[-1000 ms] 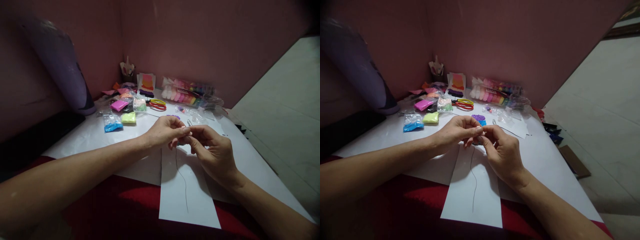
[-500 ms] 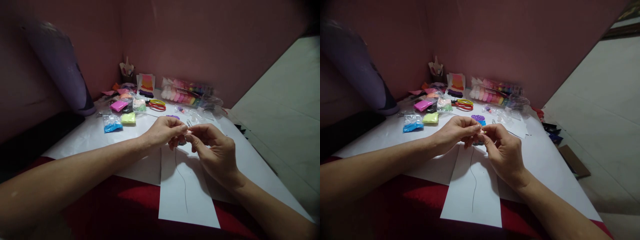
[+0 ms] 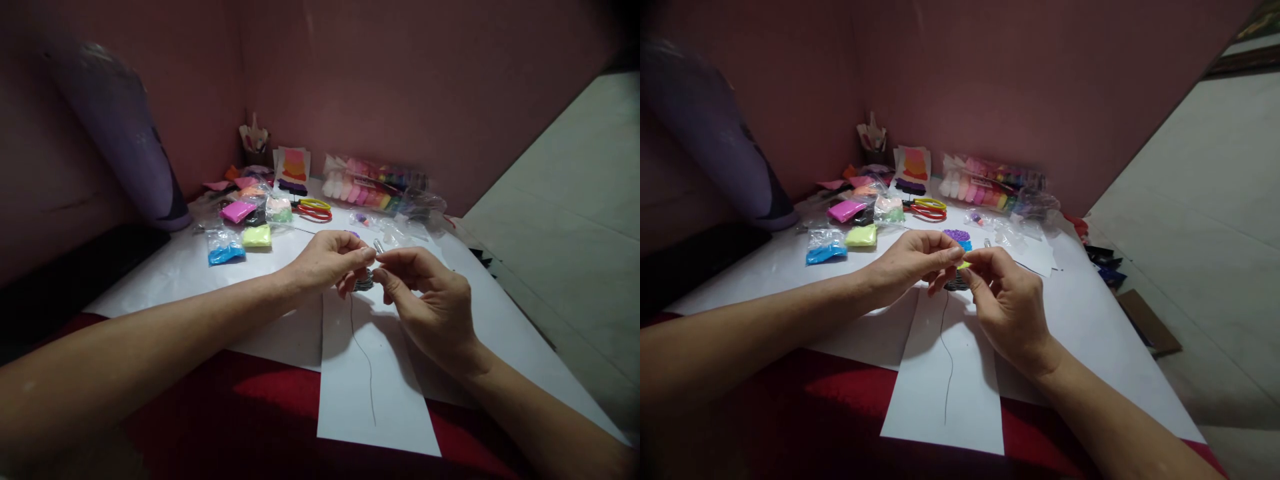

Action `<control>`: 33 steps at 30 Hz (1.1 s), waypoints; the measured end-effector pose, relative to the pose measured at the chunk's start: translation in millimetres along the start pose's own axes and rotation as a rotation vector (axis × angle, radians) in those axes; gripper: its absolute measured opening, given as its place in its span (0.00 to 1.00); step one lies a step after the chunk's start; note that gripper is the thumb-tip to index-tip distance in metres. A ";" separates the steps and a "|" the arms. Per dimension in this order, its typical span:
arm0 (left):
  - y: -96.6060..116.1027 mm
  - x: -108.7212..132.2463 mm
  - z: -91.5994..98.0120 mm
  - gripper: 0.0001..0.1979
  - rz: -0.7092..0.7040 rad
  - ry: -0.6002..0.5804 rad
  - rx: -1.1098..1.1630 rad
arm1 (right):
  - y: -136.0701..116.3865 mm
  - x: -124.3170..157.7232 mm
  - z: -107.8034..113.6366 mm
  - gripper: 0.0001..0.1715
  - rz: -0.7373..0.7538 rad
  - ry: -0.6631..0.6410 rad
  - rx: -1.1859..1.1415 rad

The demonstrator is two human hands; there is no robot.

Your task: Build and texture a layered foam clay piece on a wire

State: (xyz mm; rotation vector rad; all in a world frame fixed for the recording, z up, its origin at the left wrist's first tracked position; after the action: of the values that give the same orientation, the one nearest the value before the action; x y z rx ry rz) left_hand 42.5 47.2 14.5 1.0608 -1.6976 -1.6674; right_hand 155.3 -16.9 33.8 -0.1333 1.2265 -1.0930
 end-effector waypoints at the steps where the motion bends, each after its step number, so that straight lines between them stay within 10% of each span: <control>1: 0.0 0.2 -1.1 0.13 0.006 -0.009 0.003 | -0.3 -0.1 -1.0 0.06 0.003 -0.015 0.000; 33: 1.0 2.2 -4.9 0.16 0.026 -0.043 -0.031 | -1.2 -1.0 1.1 0.09 0.003 0.023 0.054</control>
State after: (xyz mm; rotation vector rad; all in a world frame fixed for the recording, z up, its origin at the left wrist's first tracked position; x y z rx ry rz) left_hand 45.1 42.5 15.6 0.9904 -1.7000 -1.7063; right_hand 155.5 -17.3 35.6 -0.0777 1.2166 -1.1273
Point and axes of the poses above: each hand's wrist, its own x-axis away from the middle knuckle, its own z-axis out of the back of the hand, y = z × x, the point moved 7 cm from there along -x, towards the middle knuckle, and after that the axes turned 5 degrees about y, right-handed, at the moved point
